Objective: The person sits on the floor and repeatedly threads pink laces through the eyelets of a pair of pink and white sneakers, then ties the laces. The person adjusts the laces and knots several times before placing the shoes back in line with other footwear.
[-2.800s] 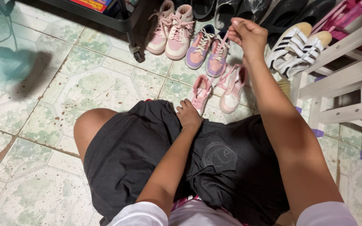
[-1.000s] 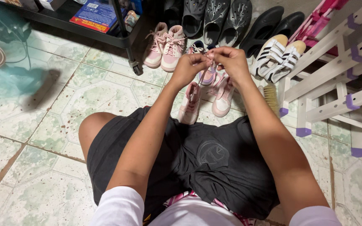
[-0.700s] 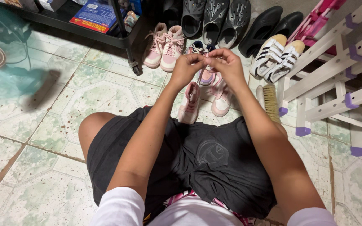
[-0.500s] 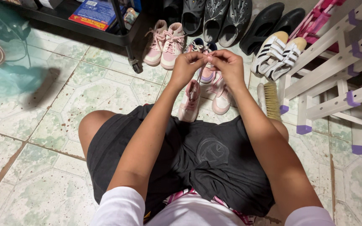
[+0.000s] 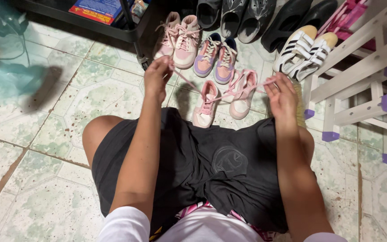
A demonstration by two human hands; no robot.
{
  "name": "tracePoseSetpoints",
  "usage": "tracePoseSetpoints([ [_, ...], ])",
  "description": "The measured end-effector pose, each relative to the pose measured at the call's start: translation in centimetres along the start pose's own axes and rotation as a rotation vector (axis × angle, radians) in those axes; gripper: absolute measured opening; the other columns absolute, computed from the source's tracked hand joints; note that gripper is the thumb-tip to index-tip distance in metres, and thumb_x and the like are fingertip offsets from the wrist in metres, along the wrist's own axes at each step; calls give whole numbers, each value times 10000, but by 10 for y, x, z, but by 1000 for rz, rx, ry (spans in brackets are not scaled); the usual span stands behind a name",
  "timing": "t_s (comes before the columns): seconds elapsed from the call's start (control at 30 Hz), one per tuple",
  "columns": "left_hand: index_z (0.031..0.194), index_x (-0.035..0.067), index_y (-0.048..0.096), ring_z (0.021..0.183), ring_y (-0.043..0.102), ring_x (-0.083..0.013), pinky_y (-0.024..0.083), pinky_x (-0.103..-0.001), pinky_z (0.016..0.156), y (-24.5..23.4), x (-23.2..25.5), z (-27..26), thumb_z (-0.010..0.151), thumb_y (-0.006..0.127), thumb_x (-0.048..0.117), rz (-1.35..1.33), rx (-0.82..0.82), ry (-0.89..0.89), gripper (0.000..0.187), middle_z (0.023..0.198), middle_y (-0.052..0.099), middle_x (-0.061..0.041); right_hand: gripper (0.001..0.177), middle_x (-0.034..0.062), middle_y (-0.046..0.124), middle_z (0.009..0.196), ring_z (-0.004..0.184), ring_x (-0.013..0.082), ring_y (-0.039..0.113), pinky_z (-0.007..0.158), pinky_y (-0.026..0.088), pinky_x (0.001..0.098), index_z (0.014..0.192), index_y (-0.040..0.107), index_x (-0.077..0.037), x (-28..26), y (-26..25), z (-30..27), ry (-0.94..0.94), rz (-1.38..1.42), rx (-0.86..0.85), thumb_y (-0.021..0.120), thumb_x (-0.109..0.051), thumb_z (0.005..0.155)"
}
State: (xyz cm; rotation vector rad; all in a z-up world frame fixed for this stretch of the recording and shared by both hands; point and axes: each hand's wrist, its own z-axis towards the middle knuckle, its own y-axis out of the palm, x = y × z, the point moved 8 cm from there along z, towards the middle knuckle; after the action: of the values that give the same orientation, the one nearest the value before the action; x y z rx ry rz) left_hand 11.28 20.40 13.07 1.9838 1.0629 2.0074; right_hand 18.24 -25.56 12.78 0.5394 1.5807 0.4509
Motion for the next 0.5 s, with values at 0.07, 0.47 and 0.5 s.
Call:
tracePoseSetpoints([
  [0.07, 1170, 84, 675, 869, 670, -101, 540, -260, 794, -22, -9, 5, 1014, 672, 182, -88, 45, -26, 185, 957, 734, 0, 262, 115, 699, 1094, 1082, 264, 701, 1036, 578, 452, 1228, 635, -30, 10, -34, 7, 20, 38, 62, 698, -91, 981],
  [0.47, 1103, 96, 748, 567, 447, -72, 374, -240, 509, -60, -68, 25, 925, 682, 94, -65, 90, -115, 190, 844, 625, 28, 277, 105, 679, 1089, 1075, 249, 671, 1021, 585, 451, 1272, 649, -3, 40, -80, 21, 73, 90, 151, 670, -86, 1008],
  [0.5, 1088, 90, 777, 530, 398, -57, 301, -233, 453, -56, -75, 26, 930, 702, 121, 42, 51, -136, 178, 850, 634, 47, 269, 117, 669, 1064, 1053, 252, 660, 1014, 588, 457, 1273, 647, 10, 40, -67, 16, 62, 69, 110, 661, -74, 1018],
])
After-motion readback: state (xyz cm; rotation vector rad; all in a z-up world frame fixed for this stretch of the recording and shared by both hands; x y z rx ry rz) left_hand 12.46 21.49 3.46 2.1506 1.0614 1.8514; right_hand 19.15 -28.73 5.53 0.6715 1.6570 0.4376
